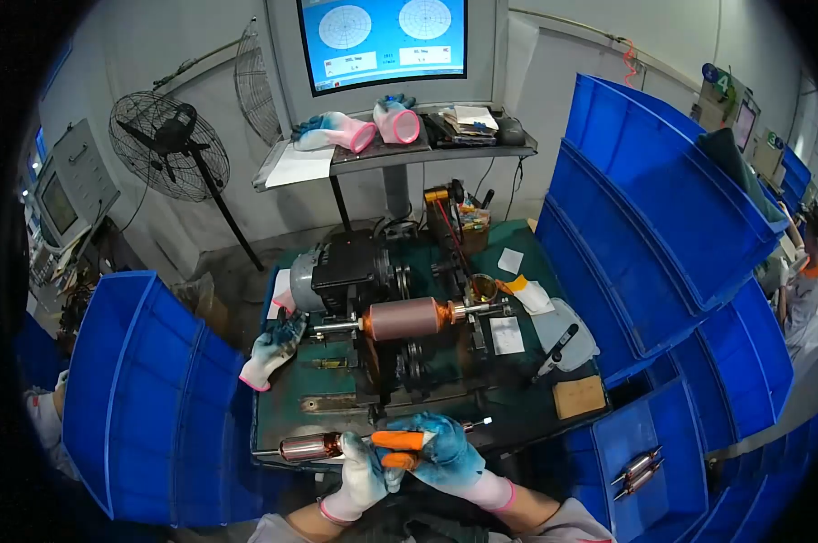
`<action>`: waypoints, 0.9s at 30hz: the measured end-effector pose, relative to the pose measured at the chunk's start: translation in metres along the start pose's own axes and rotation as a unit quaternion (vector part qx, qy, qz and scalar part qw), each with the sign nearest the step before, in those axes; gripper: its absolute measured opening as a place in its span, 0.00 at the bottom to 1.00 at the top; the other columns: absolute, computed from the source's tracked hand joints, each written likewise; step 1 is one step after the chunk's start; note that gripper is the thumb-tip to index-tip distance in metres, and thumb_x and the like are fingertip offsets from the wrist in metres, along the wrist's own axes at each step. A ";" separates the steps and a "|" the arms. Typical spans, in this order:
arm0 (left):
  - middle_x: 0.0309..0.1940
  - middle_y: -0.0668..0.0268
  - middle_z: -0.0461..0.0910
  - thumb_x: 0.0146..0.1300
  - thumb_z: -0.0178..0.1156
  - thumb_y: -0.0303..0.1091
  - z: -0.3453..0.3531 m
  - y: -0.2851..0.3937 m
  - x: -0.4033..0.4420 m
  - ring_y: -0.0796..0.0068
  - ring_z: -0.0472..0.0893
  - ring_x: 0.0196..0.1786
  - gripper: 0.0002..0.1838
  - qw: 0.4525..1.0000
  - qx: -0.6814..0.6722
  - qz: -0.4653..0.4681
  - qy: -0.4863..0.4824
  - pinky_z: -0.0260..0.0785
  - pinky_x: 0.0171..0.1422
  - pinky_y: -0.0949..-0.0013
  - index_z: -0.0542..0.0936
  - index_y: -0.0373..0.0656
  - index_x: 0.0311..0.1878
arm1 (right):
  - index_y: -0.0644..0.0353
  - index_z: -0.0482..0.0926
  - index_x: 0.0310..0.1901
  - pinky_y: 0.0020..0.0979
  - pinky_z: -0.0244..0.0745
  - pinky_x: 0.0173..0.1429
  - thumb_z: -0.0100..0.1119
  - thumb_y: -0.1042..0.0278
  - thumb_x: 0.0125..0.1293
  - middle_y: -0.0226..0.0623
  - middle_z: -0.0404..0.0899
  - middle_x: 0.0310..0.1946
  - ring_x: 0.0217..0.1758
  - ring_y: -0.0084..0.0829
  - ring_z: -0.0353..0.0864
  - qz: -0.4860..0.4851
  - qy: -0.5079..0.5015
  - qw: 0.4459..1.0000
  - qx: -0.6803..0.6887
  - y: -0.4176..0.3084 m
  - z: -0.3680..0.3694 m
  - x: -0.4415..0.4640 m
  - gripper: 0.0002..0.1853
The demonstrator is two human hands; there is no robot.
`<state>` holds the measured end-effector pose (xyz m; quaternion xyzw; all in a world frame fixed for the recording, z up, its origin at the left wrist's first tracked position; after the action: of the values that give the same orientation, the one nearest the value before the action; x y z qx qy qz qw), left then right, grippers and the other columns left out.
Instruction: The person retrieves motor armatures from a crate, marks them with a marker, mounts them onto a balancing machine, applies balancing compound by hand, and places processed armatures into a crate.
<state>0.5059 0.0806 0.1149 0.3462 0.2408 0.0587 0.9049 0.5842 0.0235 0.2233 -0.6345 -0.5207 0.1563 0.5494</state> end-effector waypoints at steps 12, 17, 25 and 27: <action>0.28 0.68 0.71 0.66 0.44 0.36 0.020 0.022 0.004 0.84 0.68 0.29 0.14 0.977 0.176 0.099 -0.067 0.63 0.36 0.78 0.71 0.33 0.42 | 0.64 0.74 0.48 0.25 0.71 0.54 0.67 0.80 0.47 0.37 0.75 0.47 0.49 0.29 0.76 0.130 -0.020 0.980 0.150 0.031 0.002 -0.017 0.23; 0.26 0.68 0.70 0.64 0.48 0.40 0.029 0.015 0.000 0.82 0.65 0.28 0.17 0.981 0.182 -0.028 -0.065 0.61 0.34 0.77 0.71 0.33 0.42 | 0.60 0.78 0.40 0.28 0.72 0.43 0.61 0.82 0.43 0.38 0.78 0.38 0.39 0.34 0.79 -0.079 0.071 0.987 -0.124 0.001 -0.017 -0.018 0.18; 0.20 0.71 0.71 0.64 0.51 0.45 0.037 0.013 -0.010 0.84 0.68 0.20 0.19 0.930 0.287 -0.113 -0.200 0.62 0.25 0.79 0.73 0.35 0.38 | 0.56 0.76 0.41 0.34 0.71 0.41 0.68 0.70 0.43 0.34 0.77 0.36 0.35 0.37 0.77 -0.139 -0.083 0.982 -0.102 0.005 -0.015 -0.024 0.20; 0.24 0.70 0.71 0.65 0.49 0.45 0.044 0.018 -0.009 0.86 0.69 0.22 0.20 0.915 0.324 -0.076 -0.227 0.63 0.27 0.81 0.72 0.33 0.40 | 0.57 0.76 0.41 0.34 0.70 0.42 0.68 0.70 0.42 0.34 0.76 0.35 0.36 0.38 0.76 -0.140 -0.066 0.980 -0.123 0.007 -0.012 -0.033 0.20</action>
<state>0.5196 0.0659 0.1587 0.6052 0.0606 -0.1715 0.7750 0.5831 -0.0094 0.2090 -0.6062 -0.6551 0.0542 0.4476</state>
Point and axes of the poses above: each hand's wrist, its own x-axis towards the middle knuckle, its own z-axis out of the palm, y = z × x, the point moved 8 cm from there along x, towards the middle knuckle
